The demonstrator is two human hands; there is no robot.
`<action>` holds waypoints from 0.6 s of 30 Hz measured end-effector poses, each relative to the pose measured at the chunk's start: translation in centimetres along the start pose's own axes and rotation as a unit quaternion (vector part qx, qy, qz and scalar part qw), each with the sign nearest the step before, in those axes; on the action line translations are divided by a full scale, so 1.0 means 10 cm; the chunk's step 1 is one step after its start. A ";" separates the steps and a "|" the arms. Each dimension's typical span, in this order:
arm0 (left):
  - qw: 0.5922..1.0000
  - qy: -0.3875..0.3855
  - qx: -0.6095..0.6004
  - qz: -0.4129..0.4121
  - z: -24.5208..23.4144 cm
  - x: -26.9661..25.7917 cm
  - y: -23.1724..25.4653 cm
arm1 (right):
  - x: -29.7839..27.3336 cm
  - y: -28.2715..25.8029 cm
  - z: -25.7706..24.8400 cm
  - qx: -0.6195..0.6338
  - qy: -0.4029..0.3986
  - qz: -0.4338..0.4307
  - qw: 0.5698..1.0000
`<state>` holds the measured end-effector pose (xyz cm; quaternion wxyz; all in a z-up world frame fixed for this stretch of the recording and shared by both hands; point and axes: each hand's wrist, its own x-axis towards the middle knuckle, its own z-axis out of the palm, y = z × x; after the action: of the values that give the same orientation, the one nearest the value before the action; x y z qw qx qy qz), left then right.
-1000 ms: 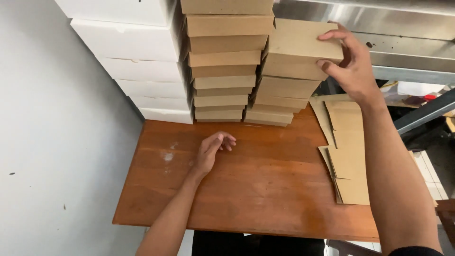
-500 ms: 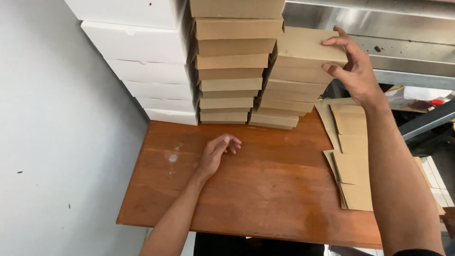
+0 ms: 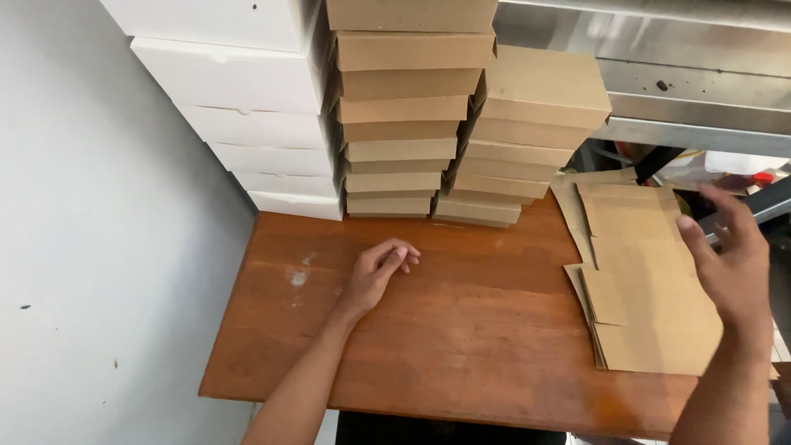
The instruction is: The person folds flat cardboard pieces into small rectangular boxes on a wooden table. They fold the side flaps, tuck the tabs, and stack the finished boxes. The process is repeated for multiple units.
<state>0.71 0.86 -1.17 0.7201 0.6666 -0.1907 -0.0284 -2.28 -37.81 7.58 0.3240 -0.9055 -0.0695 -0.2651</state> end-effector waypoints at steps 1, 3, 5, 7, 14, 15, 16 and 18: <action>1.000 0.000 0.021 -0.003 0.01 0.00 0.03 | -0.13 0.22 -0.06 -0.126 0.021 0.060 0.990; 0.999 0.000 0.033 -0.009 0.02 -0.01 0.02 | -0.53 1.12 -0.22 -0.219 0.044 0.032 0.974; 0.999 0.002 0.044 -0.013 0.02 -0.02 0.02 | -0.85 1.78 -0.35 -0.305 0.067 0.001 0.950; 0.998 0.005 0.054 -0.008 0.03 0.00 0.03 | -1.12 2.22 -0.48 -0.214 0.029 0.226 0.950; 0.997 0.009 0.077 -0.021 0.06 -0.02 0.08 | -1.13 1.61 -0.50 -0.202 -0.059 0.418 0.884; 0.996 0.014 0.081 -0.030 0.07 -0.02 0.10 | -1.15 1.64 -0.50 -0.158 -0.027 0.417 0.894; 0.995 0.018 0.087 -0.036 0.07 -0.02 0.12 | -1.18 1.66 -0.47 -0.111 0.007 0.415 0.903; 0.995 0.018 0.092 -0.036 0.07 -0.03 0.11 | -1.18 1.59 -0.47 -0.083 0.034 0.428 0.899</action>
<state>0.01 0.34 -0.13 0.6574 0.7370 -0.1554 -0.0239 -9.58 -52.60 -4.35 0.3325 -0.8620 0.3576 -0.1362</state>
